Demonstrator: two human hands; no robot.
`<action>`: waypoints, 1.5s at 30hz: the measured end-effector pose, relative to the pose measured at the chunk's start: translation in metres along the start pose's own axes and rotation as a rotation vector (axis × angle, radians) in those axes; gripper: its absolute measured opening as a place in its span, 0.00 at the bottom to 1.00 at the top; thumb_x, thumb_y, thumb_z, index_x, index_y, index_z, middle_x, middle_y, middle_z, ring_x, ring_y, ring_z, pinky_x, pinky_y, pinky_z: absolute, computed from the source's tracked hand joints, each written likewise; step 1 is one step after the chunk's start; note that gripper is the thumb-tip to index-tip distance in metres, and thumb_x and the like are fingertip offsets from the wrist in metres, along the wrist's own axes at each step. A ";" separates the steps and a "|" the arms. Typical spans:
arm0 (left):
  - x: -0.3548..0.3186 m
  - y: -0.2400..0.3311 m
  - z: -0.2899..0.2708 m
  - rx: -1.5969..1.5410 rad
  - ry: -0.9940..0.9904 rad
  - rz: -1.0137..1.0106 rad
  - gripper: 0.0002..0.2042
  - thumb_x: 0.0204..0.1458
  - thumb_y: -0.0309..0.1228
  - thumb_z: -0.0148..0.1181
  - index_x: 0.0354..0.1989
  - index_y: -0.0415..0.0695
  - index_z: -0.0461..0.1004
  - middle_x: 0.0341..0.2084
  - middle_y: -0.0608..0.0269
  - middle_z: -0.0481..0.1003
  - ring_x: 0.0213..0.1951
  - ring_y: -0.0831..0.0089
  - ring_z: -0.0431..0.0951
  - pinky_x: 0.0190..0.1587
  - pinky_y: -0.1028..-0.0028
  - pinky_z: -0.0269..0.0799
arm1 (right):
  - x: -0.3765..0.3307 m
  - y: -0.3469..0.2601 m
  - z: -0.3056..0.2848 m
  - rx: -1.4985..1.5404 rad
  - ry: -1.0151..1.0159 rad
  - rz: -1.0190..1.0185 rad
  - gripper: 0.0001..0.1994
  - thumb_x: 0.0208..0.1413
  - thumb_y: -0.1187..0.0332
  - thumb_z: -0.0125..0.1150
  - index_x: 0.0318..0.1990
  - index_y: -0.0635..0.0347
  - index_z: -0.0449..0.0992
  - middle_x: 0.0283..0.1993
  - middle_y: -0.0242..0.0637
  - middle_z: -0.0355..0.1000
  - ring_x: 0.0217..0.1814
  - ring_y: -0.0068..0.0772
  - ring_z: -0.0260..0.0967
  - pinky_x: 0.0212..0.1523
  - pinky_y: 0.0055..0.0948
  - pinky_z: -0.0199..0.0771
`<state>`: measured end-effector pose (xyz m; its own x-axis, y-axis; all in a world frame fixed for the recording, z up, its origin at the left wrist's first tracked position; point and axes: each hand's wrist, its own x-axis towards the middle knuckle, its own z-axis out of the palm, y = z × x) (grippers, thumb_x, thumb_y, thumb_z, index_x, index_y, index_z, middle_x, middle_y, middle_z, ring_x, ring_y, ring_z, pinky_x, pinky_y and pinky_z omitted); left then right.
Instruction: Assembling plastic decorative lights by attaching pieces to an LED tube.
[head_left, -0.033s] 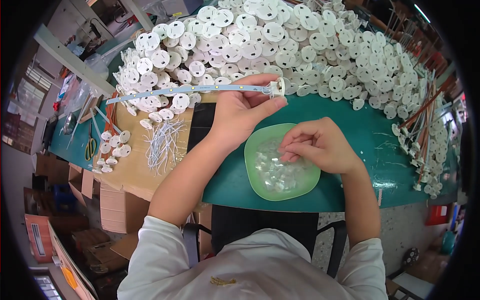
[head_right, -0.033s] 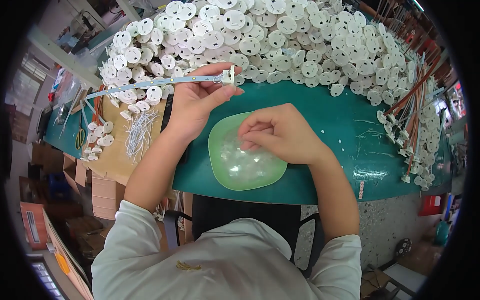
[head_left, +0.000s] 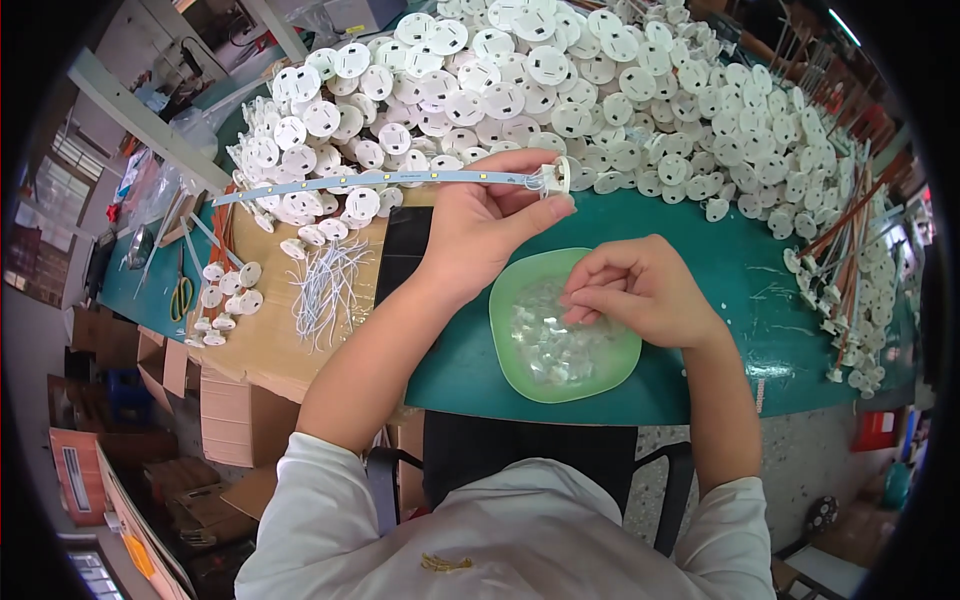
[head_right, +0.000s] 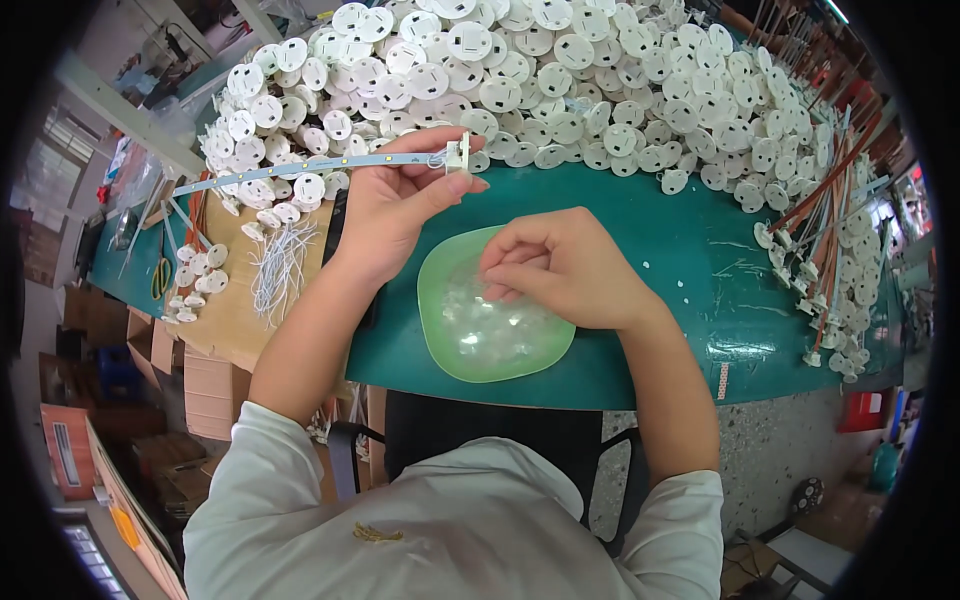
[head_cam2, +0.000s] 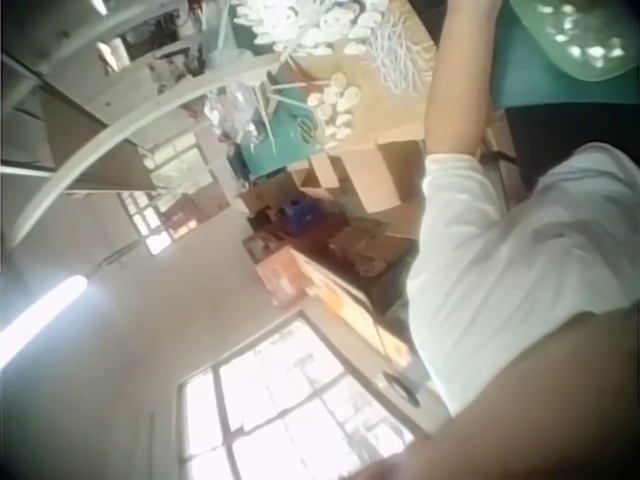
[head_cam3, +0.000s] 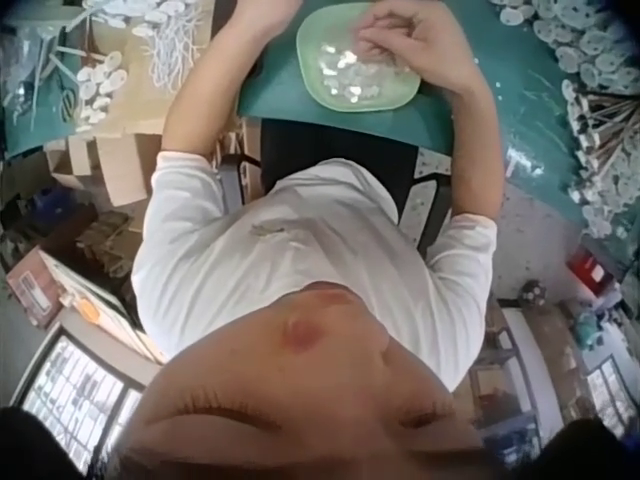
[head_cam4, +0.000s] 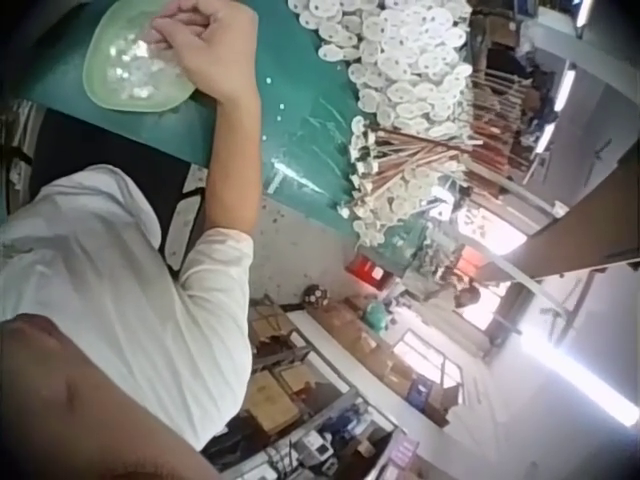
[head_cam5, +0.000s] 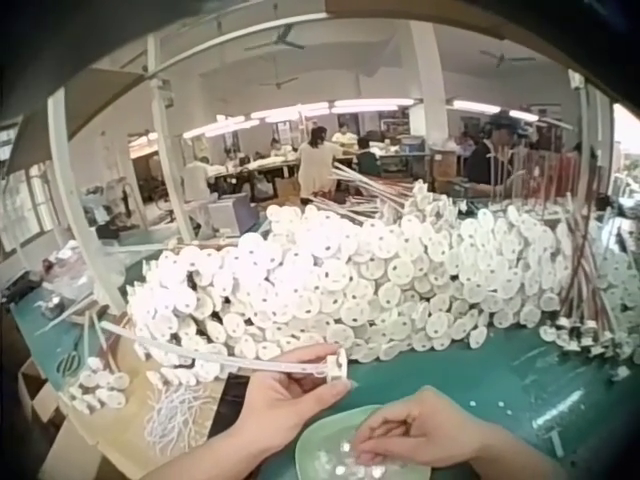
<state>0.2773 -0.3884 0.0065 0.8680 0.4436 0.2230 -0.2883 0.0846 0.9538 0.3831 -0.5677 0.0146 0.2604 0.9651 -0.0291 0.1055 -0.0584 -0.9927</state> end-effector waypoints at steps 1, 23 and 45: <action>0.000 0.000 0.000 -0.010 -0.009 -0.005 0.21 0.49 0.20 0.67 0.53 0.39 0.72 0.31 0.65 0.78 0.35 0.80 0.78 0.40 0.79 0.75 | 0.000 -0.001 -0.001 0.043 0.032 0.033 0.05 0.52 0.82 0.61 0.37 0.70 0.79 0.32 0.42 0.79 0.32 0.25 0.78 0.34 0.21 0.78; -0.005 0.002 -0.003 -0.101 -0.170 -0.001 0.22 0.51 0.23 0.65 0.55 0.36 0.69 0.50 0.48 0.74 0.42 0.67 0.79 0.48 0.68 0.77 | 0.005 0.001 -0.004 0.401 0.219 -0.116 0.08 0.57 0.80 0.57 0.44 0.70 0.76 0.34 0.40 0.76 0.33 0.26 0.76 0.35 0.23 0.78; -0.013 -0.009 0.002 -0.273 -0.239 -0.128 0.28 0.44 0.22 0.70 0.56 0.36 0.69 0.53 0.51 0.73 0.51 0.66 0.76 0.56 0.67 0.72 | -0.002 -0.001 0.009 -0.556 0.655 -0.819 0.06 0.43 0.82 0.67 0.30 0.65 0.78 0.28 0.40 0.78 0.26 0.34 0.77 0.27 0.25 0.75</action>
<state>0.2694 -0.3972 -0.0051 0.9645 0.1962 0.1769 -0.2405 0.3751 0.8952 0.3742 -0.5674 0.0150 0.3461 0.4614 0.8169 0.8295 0.2563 -0.4962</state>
